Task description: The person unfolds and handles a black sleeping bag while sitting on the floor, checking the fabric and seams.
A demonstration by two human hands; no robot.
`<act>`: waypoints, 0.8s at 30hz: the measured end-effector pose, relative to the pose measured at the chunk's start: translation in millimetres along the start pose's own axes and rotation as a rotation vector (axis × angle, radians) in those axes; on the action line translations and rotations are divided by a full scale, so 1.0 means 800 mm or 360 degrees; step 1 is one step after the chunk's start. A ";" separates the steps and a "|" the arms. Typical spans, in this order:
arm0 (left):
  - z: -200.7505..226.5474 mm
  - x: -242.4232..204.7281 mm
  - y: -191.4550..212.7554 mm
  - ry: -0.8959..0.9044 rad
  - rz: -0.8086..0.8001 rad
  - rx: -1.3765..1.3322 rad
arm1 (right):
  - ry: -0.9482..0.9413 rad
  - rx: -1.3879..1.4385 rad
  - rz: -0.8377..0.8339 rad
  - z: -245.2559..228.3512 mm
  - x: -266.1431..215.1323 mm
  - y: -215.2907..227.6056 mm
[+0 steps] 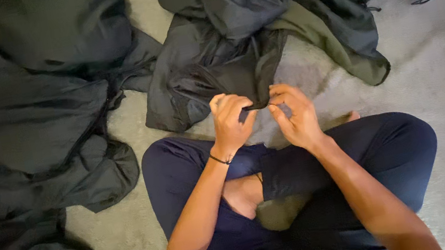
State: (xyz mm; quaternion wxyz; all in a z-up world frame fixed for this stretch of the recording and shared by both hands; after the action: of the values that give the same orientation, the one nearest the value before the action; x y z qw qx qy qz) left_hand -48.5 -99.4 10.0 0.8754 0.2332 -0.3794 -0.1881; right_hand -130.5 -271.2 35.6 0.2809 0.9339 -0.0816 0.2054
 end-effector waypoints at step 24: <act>0.274 -0.096 -0.036 -0.0299 -0.2075 -0.1523 | -0.2176 0.0819 -0.0294 0.021 0.036 0.013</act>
State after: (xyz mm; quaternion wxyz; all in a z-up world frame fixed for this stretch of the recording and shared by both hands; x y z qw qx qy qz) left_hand -267.1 -142.1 82.0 0.5593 -0.0088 -0.1179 -0.8205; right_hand -102.1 -290.6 40.3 -0.0447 0.8929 -0.1088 -0.4346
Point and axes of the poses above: each hand's wrist, its own x-axis towards the middle knuckle, its own y-axis out of the back of the hand, z = x × y, the point moved 4 cm from there along x, towards the middle knuckle, and after that the axes turned 11 degrees about -z, right-handed, at the moved point
